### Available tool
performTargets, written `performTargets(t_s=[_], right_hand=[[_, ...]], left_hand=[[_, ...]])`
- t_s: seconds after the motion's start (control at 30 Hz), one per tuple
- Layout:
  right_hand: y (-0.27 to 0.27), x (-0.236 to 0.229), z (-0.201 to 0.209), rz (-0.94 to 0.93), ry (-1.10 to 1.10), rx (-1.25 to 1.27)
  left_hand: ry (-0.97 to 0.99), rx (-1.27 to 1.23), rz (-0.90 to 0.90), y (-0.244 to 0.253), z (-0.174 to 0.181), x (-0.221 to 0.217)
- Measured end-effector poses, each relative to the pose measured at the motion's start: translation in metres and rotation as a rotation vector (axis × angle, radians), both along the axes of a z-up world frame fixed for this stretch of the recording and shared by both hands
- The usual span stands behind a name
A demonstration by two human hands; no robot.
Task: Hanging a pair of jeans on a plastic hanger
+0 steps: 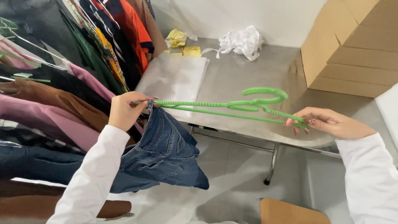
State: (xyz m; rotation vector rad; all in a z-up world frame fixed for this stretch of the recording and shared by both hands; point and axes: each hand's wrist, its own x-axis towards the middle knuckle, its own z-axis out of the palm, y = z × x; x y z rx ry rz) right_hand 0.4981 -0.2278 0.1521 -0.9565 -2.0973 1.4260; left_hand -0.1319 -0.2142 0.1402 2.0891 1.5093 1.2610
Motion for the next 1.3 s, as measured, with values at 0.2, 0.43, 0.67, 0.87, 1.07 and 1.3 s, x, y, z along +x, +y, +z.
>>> performTargets(t_s=[0.2,0.43,0.67,0.87,1.07,1.3], right_hand=[[-0.013,-0.015,-0.016,-0.075,0.124,-0.044],[-0.012,-0.010,-0.032,-0.235,0.144,-0.157],[-0.010,-0.047,-0.050,-0.305,-0.052,0.158],[-0.009,-0.049,-0.072,-0.489,-0.253,0.827],[-0.011,-0.052,-0.069,-0.420,-0.261,0.948],[-0.029,-0.079,-0.104,-0.529,0.018,0.571]], left_hand=[[-0.005,0.141,-0.041,0.004,-0.014,0.005],[0.020,0.125,-0.055,-0.004,0.013,0.012],[0.052,0.144,-0.132,-0.016,0.047,0.018],[0.123,0.192,-0.097,-0.027,0.046,0.020],[0.217,0.221,-0.084,-0.030,0.039,0.012],[0.530,0.648,-0.060,-0.036,0.055,0.029]])
